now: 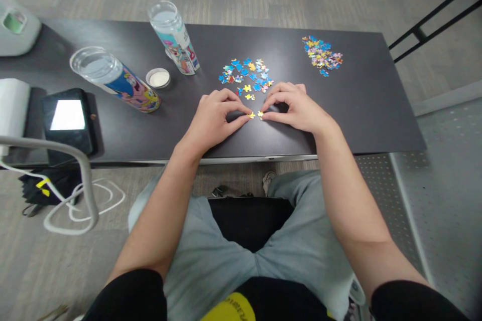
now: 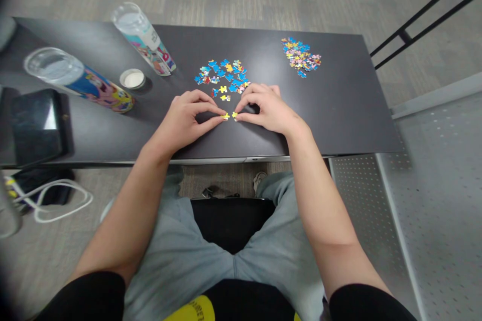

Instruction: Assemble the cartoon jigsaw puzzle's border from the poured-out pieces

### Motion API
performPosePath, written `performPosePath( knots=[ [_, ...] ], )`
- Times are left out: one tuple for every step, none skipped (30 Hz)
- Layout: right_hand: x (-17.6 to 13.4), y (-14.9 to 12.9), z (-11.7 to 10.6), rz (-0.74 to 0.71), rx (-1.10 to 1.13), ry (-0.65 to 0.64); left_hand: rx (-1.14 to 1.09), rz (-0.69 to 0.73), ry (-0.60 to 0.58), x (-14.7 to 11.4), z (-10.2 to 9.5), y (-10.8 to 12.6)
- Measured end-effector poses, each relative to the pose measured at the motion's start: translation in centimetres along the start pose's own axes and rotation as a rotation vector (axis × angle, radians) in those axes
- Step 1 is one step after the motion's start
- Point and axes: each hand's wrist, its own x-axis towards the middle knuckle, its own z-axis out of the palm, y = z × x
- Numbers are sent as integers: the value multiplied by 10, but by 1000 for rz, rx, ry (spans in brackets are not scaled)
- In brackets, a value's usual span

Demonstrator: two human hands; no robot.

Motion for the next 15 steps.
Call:
performPosePath(
  knots=[
    [1, 1, 1, -8, 5, 3, 0, 0, 2, 0, 0, 0],
    [2, 2, 2, -16, 10, 3, 2, -2, 3, 0, 1, 1],
    [3, 2, 4, -21, 14, 3, 6, -4, 2, 0, 1, 1],
    [4, 2, 5, -24, 16, 3, 10, -7, 1, 1, 2, 2],
    [5, 2, 6, -25, 14, 4, 13, -11, 1, 1, 3, 3],
    [5, 1, 7, -22, 9, 5, 15, -14, 1, 1, 3, 4],
    [5, 0, 7, -15, 2, 7, 14, -16, 1, 1, 3, 4],
    [5, -1, 8, -3, -5, 10, 12, -15, -1, 1, 4, 5],
    [4, -3, 8, 12, -12, 14, 8, -14, -3, 1, 4, 5],
    [4, -4, 9, 26, -18, 17, 5, -12, -5, 1, 4, 5],
    [4, -5, 9, 36, -22, 19, 4, -11, -7, 2, 5, 5],
    [3, -6, 9, 43, -25, 20, 4, -11, -7, 2, 5, 5],
    [3, -6, 9, 45, -27, 22, 5, -12, -7, 2, 5, 5],
    [3, -7, 10, 45, -29, 24, 7, -14, -6, 3, 5, 6],
    [4, -7, 10, 45, -31, 25, 8, -17, -5, 3, 6, 6]
  ],
)
